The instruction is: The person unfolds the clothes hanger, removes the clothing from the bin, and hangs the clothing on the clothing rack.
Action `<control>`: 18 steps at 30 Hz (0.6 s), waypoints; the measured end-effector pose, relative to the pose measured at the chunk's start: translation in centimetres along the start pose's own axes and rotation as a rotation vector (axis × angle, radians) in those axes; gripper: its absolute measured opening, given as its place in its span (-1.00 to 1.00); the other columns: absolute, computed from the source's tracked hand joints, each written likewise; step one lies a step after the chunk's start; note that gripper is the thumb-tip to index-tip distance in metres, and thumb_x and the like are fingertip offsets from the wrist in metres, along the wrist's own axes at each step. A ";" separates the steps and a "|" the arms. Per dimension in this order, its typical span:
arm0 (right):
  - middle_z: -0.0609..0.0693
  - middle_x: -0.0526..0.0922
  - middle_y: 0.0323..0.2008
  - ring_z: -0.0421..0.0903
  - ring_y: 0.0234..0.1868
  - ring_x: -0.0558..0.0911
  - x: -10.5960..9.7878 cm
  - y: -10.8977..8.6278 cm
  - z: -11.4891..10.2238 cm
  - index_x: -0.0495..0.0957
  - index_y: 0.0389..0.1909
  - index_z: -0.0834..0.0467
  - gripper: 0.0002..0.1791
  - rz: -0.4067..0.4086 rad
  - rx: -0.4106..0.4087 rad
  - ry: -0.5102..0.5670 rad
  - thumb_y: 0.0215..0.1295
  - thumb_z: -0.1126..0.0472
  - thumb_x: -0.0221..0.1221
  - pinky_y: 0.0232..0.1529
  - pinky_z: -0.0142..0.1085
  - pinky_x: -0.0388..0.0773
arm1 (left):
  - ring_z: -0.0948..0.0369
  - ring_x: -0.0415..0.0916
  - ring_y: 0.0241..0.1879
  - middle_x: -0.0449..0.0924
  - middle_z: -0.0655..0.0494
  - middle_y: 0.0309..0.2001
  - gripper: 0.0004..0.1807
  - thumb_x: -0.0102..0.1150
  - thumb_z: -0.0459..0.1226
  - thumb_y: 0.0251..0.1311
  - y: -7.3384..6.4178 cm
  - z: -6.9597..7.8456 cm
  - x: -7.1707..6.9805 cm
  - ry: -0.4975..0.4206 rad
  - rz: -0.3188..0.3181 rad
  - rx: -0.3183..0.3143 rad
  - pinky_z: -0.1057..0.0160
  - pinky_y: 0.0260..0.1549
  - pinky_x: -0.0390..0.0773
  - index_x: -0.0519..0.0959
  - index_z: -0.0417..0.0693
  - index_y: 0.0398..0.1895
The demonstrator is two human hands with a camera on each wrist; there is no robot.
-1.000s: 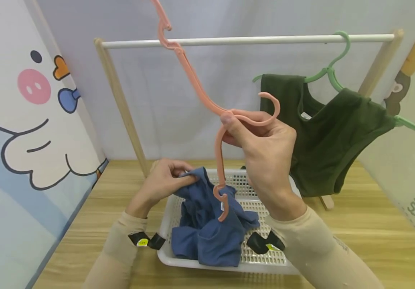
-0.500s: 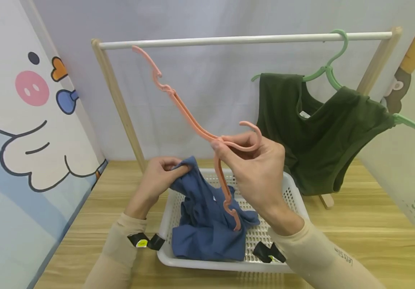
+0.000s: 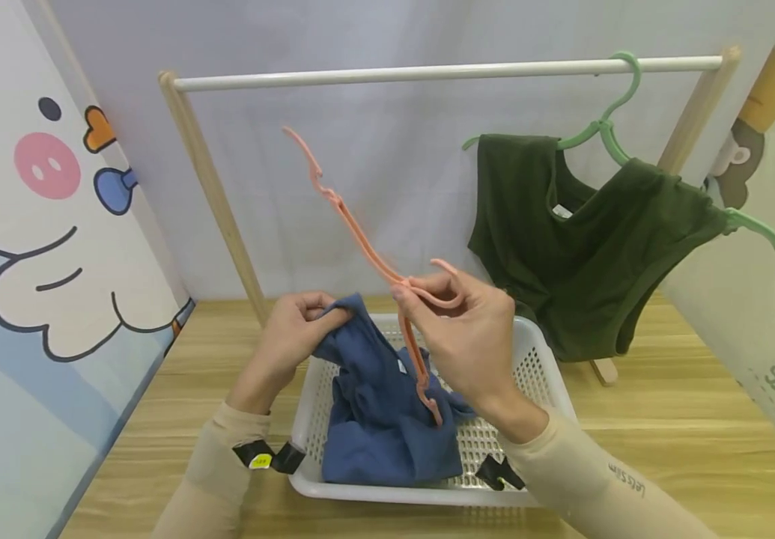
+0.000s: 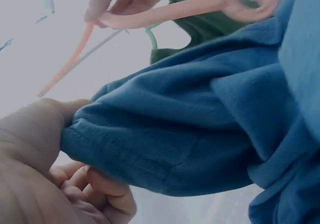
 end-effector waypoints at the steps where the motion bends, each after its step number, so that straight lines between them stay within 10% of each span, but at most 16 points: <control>1: 0.08 0.88 -0.32 -0.08 -0.30 0.89 0.1 -0.4 0.2 0.84 -0.19 0.29 -0.90 -0.018 0.006 -0.024 0.34 0.40 0.55 0.53 -0.10 0.52 | 0.28 0.66 -0.55 0.73 0.18 -0.55 -0.78 0.40 -0.28 0.52 0.0 0.0 -0.3 -0.014 0.028 -0.002 0.33 -0.46 0.66 0.71 -0.24 -0.30; 12: 0.18 0.85 -0.38 -0.01 -0.37 0.87 -3.5 0.4 1.6 0.71 -0.23 0.35 -0.92 -0.143 0.136 0.018 0.42 0.47 0.44 0.55 -0.28 0.39 | 0.27 0.48 -0.51 0.54 0.28 -0.59 -0.71 0.37 -0.16 0.58 0.0 0.1 -3.0 -0.048 0.218 0.016 0.29 -0.38 0.52 0.71 -0.08 -0.37; 18: 0.20 0.86 -0.39 0.02 -0.35 0.88 -6.9 3.0 0.4 0.67 -0.20 0.39 -0.86 -0.153 0.165 0.082 0.47 0.40 0.44 0.37 -0.35 0.50 | 0.17 0.59 -0.17 0.71 0.26 -0.32 -0.79 0.37 -0.18 0.58 0.0 0.3 -3.3 -0.055 0.177 0.046 0.19 0.02 0.58 0.81 0.00 -0.29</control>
Point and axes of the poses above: each hand's wrist, its own y-axis towards the middle knuckle, its own x-axis out of the palm, z = x × y, the point moved 6 cm from there along y, towards the middle knuckle
